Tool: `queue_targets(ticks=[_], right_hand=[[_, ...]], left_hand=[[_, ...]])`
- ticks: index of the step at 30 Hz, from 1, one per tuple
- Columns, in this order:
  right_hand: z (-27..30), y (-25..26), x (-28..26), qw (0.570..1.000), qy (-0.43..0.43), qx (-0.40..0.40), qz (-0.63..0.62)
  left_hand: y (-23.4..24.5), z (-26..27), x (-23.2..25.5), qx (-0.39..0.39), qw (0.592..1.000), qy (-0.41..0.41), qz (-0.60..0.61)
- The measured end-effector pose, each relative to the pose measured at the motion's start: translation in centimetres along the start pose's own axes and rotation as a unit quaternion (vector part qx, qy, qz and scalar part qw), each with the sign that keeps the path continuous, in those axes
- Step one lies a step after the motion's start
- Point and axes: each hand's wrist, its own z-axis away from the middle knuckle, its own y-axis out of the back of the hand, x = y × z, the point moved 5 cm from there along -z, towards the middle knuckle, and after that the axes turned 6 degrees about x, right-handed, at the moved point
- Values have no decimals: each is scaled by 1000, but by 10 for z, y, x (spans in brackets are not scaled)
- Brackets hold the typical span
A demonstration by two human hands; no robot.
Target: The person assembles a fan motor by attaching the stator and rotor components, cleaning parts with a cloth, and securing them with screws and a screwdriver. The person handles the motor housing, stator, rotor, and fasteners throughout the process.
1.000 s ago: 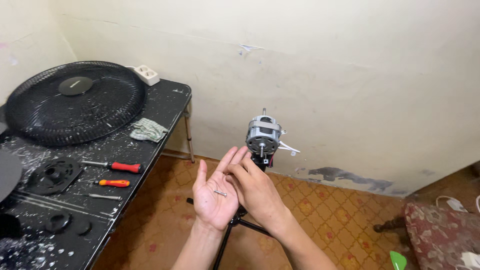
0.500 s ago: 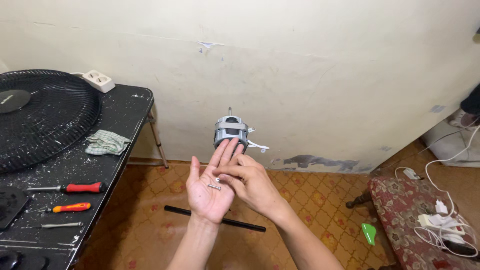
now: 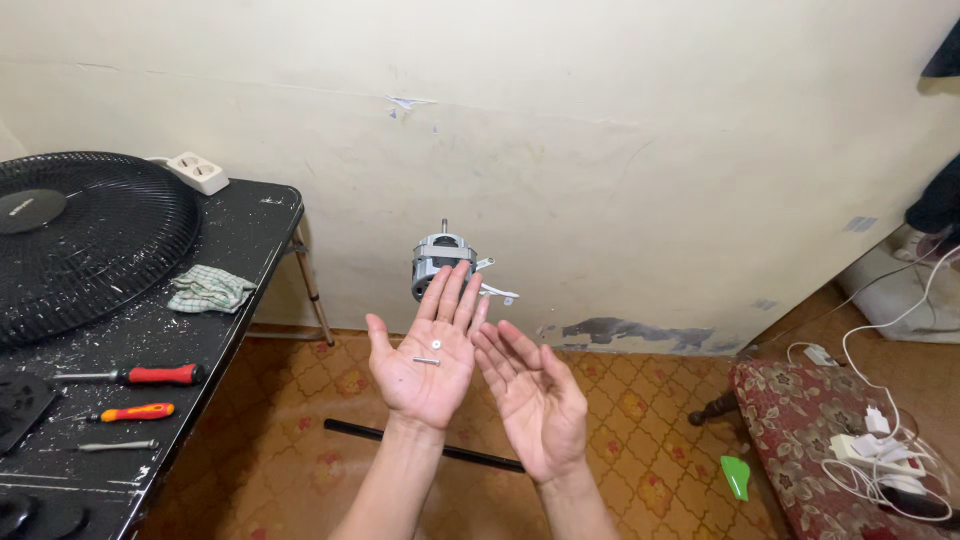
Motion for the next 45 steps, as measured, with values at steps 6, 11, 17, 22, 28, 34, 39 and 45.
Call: queue_targets(ticks=[6, 11, 17, 22, 28, 34, 39, 45], right_hand=[[27, 11, -8, 987, 93, -35, 128], [40, 26, -15, 942, 113, -62, 311], [24, 11, -30, 812, 257, -49, 521], [-2, -23, -50, 689, 298, -19, 660], [-17, -57, -57, 587, 311, -117, 738], [-22, -55, -46, 574, 235, -104, 778], [-8, -59, -40, 659, 223, -93, 712], [-18, -36, -40, 777, 169, -21, 606]], left_hand=[[-8, -2, -20, 2, 999, -5, 33], [-12, -11, -27, 4, 999, -4, 38], [-7, -29, -41, -3, 999, 6, 41], [1, -44, -52, -6, 999, 19, 27], [7, -42, -53, -10, 1000, 20, -9], [11, -25, -52, -3, 1000, 29, 8], [31, -13, -22, 186, 981, -13, -60], [44, 0, 37, 196, 978, -11, -70]])
